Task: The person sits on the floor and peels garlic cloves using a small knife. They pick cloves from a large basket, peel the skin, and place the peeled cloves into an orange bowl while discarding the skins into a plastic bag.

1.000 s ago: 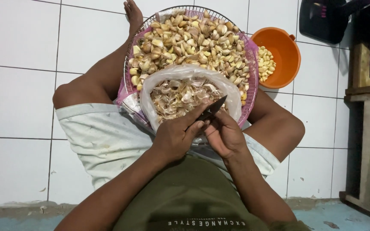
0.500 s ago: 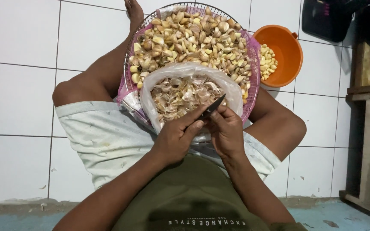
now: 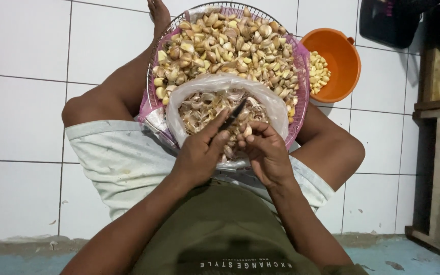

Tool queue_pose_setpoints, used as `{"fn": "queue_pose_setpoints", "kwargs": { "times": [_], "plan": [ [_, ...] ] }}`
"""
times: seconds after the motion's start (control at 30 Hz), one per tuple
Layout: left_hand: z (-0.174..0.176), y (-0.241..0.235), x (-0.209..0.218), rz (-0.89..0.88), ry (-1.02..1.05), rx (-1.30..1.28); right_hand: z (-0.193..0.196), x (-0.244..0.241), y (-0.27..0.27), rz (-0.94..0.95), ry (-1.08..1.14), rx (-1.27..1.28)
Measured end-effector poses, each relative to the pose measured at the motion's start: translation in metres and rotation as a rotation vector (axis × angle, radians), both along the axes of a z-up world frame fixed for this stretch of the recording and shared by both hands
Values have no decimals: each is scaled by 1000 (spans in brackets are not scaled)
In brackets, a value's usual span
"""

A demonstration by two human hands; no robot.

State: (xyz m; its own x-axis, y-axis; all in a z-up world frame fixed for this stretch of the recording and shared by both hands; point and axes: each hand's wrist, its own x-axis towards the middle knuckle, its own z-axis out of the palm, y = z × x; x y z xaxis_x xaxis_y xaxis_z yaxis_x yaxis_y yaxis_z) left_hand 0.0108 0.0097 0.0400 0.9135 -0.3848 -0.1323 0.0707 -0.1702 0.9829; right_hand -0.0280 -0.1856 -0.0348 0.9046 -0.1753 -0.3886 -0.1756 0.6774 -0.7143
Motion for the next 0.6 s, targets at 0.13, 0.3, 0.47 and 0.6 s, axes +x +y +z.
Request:
{"fn": "queue_pose_setpoints", "kwargs": {
  "times": [0.13,0.3,0.47,0.6],
  "plan": [
    [-10,-6,-8,-60,-19,7,-7,2,-5,19,-25,4],
    [-30,-13,-20,-114,-60,-4,-15,1,-9,57,70,123],
    [-26,-13,-16,-52,-65,-38,-16,0,-4,57,73,144],
    [-28,-15,-11,16,-20,-132,-5,3,-1,93,93,141]
  ]
}}
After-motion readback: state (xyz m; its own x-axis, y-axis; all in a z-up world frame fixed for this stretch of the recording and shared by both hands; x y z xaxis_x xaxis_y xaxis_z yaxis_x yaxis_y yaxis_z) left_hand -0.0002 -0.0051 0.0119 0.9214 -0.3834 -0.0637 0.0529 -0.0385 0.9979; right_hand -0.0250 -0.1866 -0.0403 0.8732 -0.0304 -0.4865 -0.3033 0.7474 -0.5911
